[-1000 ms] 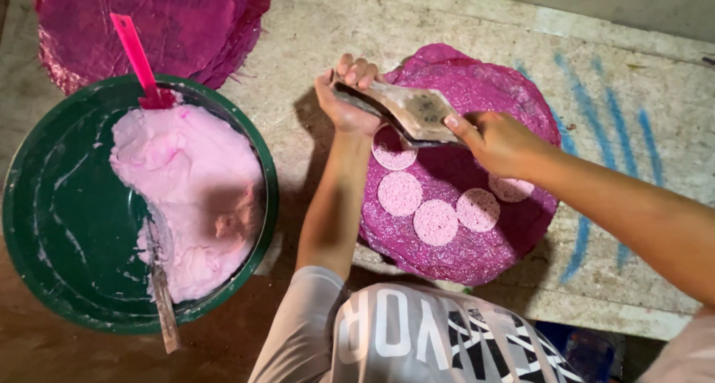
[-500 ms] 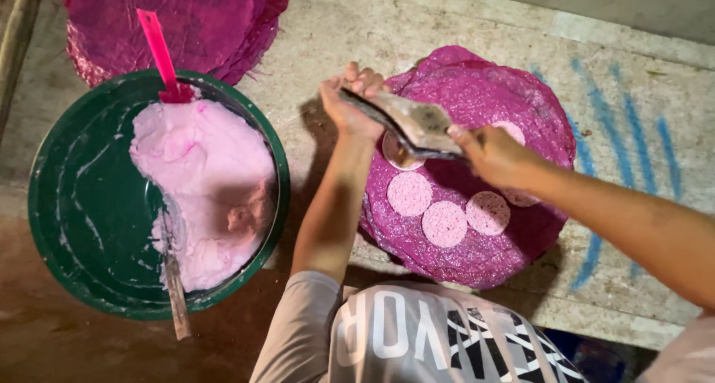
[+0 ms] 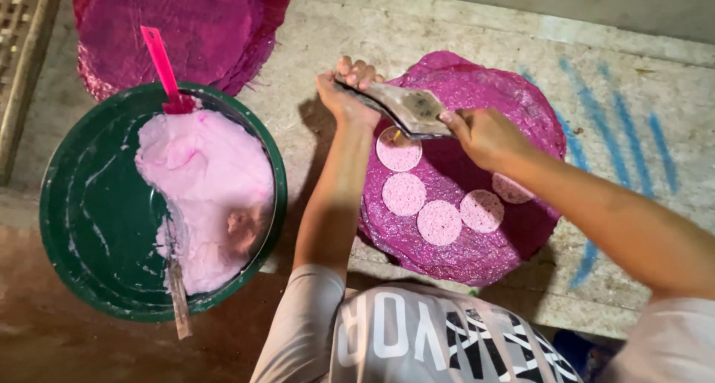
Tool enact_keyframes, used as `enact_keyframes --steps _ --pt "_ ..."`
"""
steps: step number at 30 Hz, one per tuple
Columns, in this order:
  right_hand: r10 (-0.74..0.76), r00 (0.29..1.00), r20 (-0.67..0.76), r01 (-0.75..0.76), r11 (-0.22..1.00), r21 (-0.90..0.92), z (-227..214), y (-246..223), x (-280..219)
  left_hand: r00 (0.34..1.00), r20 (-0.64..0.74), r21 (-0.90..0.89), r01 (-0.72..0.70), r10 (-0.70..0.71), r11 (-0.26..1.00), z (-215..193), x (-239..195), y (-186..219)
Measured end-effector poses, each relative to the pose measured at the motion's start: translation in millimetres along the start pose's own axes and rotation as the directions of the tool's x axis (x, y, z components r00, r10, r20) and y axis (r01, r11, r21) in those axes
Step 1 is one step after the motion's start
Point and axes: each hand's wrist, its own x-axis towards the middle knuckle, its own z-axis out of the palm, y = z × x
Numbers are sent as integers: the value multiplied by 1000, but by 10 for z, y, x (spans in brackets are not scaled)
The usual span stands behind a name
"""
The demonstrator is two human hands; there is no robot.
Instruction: The person scoops pink dough from a green bucket using a wooden stick and places it into a handheld metal mold. They press the dough into the mold and release circular pieces onto a purple glittery mat, repeating the process to form multiple uniform discs.
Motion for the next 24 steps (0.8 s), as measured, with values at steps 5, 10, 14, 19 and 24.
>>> enact_keyframes --steps 5,10,14,19,24 --pt "-231 954 -193 266 947 181 264 94 -59 989 133 214 38 -67 976 -9 -119 298" --pt "-201 915 -350 325 882 343 291 326 -502 992 -93 993 86 90 79 -200 -714 114" --pt "-139 874 -466 406 736 541 322 410 -883 973 224 720 -203 -55 -664 -300 -1217 -251" --pt "-80 810 -582 547 463 698 499 675 -1335 994 109 609 -88 -27 -788 -128 -1246 -370" --pt "185 748 -638 503 470 726 842 1093 -1862 937 348 564 -233 -28 -792 -1 -1353 -466"
